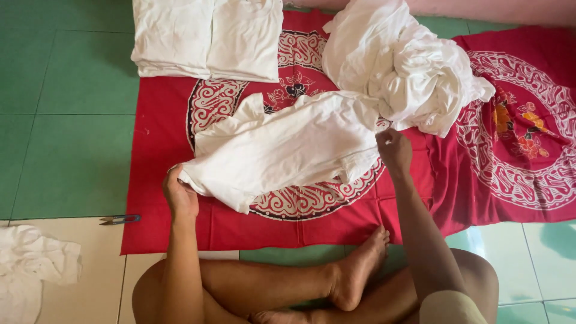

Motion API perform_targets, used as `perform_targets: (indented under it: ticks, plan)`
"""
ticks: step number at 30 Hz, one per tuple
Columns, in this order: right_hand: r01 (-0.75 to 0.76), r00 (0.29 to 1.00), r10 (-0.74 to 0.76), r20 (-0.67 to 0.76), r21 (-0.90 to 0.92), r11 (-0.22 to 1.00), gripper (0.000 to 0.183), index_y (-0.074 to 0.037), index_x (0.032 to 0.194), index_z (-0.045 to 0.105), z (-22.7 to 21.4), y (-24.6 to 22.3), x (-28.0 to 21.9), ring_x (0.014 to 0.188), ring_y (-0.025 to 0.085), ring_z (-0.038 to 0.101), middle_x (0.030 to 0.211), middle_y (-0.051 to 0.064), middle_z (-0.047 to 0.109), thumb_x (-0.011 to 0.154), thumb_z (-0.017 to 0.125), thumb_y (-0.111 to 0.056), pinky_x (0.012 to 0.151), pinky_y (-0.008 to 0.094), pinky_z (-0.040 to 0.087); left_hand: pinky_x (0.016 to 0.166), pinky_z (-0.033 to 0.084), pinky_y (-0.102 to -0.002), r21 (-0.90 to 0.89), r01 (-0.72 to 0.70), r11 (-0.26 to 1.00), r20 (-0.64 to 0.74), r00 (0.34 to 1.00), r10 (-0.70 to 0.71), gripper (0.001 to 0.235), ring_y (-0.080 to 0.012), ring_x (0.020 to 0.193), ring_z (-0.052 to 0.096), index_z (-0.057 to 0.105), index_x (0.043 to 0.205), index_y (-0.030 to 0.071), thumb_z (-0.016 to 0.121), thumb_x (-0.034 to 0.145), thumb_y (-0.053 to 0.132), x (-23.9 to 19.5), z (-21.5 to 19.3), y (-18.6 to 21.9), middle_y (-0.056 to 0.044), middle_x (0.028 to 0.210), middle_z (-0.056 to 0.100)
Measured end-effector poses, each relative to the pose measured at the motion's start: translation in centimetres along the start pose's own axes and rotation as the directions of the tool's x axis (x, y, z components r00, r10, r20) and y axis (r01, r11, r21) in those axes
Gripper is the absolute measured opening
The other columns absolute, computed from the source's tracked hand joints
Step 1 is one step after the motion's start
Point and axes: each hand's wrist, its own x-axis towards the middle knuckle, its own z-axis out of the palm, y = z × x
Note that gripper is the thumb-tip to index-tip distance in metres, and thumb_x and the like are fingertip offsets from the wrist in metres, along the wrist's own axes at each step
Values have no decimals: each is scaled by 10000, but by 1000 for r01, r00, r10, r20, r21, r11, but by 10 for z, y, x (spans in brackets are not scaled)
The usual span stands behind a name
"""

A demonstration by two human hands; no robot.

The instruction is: The person sits on the floor and folds white shirts one by one on a red patterned cloth. They smooth each shirt, fold the sides and bottom, and place the finished shirts into a growing stack.

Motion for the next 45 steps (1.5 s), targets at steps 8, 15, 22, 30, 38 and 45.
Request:
perform_targets:
  ticks: [8,15,22,30,38,45]
  plan:
    - [187,884,-184,429,36,982,444,-301,1377,618,-5,-68,-85,927,379,743,921,144,766,956,652,-438,838,523,581,897,561,-307,153,-47,987,74,997,36,97,-125,943,631,654,939,165,718,938,238,-14,15,2,17,939,613]
    - [-23,969,1,247,86,996,432,-73,833,642,-21,-62,-95,813,478,691,721,231,658,840,794,-477,723,578,519,985,504,-377,554,-193,810,195,976,99,365,-198,1170,550,557,1389,112,636,1046,208,-41,7,17,-105,1236,583]
    - [-249,967,238,87,516,820,153,-113,970,600,-89,9,-107,551,244,690,732,153,663,950,737,-176,503,307,560,1193,350,-557,753,-304,584,354,935,31,782,-467,1495,285,198,1634,35,604,967,8,-125,28,77,-310,1638,269]
    - [-443,895,342,284,639,628,427,80,1283,633,-118,105,-134,737,364,723,1039,308,639,984,764,-194,663,424,637,1217,318,-520,702,-226,675,330,943,-27,645,-461,1517,257,307,1607,25,530,1002,18,-110,-7,61,-327,1627,275]
    - [-538,835,388,390,427,727,292,70,1073,651,-88,139,-158,621,380,720,843,262,643,831,782,-26,476,406,593,523,595,-363,939,111,325,46,896,-441,830,-386,714,747,372,1445,-209,799,872,212,-75,-69,-3,-455,1182,593]
    - [-458,874,362,324,304,835,189,-68,990,746,-63,164,-154,559,311,715,848,162,645,809,767,-19,347,365,554,880,568,-398,981,-192,-40,166,922,-351,356,-332,1012,747,844,926,80,884,701,353,-67,-94,-17,-187,1092,786]
